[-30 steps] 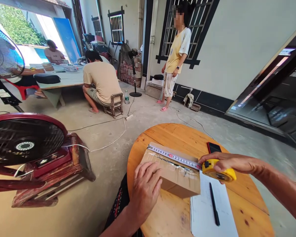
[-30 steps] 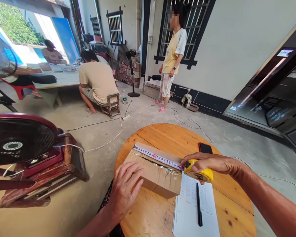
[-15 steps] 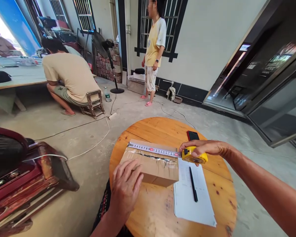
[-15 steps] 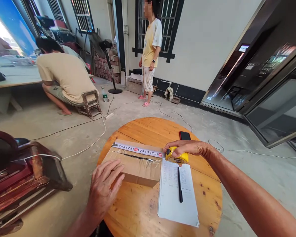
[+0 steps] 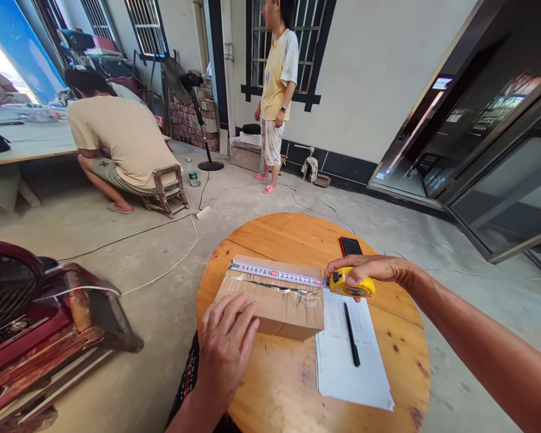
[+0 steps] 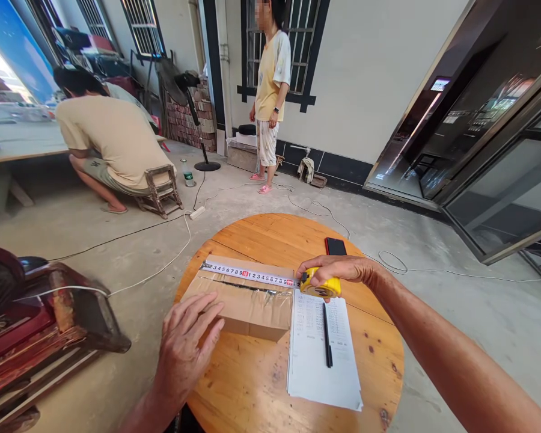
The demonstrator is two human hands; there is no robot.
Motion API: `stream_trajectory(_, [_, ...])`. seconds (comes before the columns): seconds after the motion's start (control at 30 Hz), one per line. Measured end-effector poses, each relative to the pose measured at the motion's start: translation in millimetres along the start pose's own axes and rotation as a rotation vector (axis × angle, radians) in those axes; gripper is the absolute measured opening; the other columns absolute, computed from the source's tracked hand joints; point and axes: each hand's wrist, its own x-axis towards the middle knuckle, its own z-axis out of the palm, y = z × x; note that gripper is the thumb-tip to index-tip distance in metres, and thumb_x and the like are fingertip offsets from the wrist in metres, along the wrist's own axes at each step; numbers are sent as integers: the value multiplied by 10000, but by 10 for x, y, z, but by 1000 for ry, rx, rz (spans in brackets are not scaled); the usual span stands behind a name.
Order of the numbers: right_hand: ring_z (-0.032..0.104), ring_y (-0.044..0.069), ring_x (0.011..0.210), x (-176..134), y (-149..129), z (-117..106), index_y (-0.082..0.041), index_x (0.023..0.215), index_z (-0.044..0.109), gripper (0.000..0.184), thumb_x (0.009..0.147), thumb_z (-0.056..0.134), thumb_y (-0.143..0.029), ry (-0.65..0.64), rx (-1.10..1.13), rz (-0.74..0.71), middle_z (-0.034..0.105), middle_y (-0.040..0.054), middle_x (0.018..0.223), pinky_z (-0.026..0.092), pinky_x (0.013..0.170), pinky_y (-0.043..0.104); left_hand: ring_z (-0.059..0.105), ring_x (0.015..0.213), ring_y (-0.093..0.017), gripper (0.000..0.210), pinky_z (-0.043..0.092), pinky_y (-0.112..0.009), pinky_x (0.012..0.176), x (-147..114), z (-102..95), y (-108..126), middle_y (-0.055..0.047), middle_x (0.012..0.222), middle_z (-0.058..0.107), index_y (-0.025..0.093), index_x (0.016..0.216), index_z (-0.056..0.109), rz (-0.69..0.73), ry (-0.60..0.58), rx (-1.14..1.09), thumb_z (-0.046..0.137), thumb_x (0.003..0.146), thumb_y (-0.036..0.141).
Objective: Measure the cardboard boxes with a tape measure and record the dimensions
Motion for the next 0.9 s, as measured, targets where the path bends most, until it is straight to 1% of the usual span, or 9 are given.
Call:
stream_trajectory(0.13, [584,235,994,-35,37,31,-155,1122,673,490,704,607,-402,50,77,-19,635,65,1131,491,814,297,587,1119,-274,239,391,-437,1000,-4,-4,0,-110,1162,686,181,1108,642,1,4,13,593,889,99])
stream_trajectory(0.27, [641,211,848,-168,134,232,-180,1175,596,520,715,641,-418,115,370,-36,637,78,1084,543,685,307,597,1079,-268,201,396,-432,970,30,-8,26,-96,1137,697,196,1074,659,-24,25,51,593,898,125])
stream_trajectory(0.33, [659,197,762,-258,133,458,-201,1200,543,566,718,663,-471,190,515,-28,647,68,1013,542,612,290,598,1046,-271,181,397,-434,937,82,1,61,-88,1114,702,202,1048,672,-54,38,72,606,892,136])
stream_trajectory(0.43, [670,203,709,-378,24,942,-220,1209,494,643,697,689,-555,326,686,16,643,50,892,499,489,236,594,1006,-266,174,387,-431,903,183,37,127,-73,1083,707,216,1023,687,-112,31,74,633,875,140])
stream_trajectory(0.47, [668,213,708,-407,-32,1121,-220,1207,487,638,717,665,-588,353,742,49,637,46,842,508,481,245,593,998,-261,176,382,-428,900,216,53,147,-68,1077,708,220,1016,689,-128,22,67,641,868,139])
stream_trajectory(0.53, [674,220,719,-442,-147,1464,-233,1204,491,636,734,634,-637,441,833,125,634,46,855,512,467,247,591,989,-253,175,373,-423,897,268,84,176,-60,1071,708,228,1002,694,-155,17,55,657,856,139])
stream_trajectory(0.63, [681,222,730,-432,-291,1859,-251,1198,516,659,712,636,-679,517,946,210,633,40,873,514,472,246,591,987,-250,166,365,-418,890,312,102,188,-54,1070,706,230,987,697,-172,14,46,660,853,139])
stream_trajectory(0.73, [687,212,713,-374,-392,2082,-254,1157,560,659,681,658,-699,539,1018,225,640,39,907,520,480,243,593,984,-246,146,361,-416,884,321,78,169,-53,1062,708,225,967,701,-169,-8,25,636,868,139])
stream_trajectory(0.9, [691,197,695,-266,-549,2242,-238,1095,610,608,686,684,-682,562,1101,188,645,26,837,516,487,223,601,987,-239,175,363,-422,893,286,40,116,-54,1084,709,222,964,696,-146,-16,-20,586,888,110])
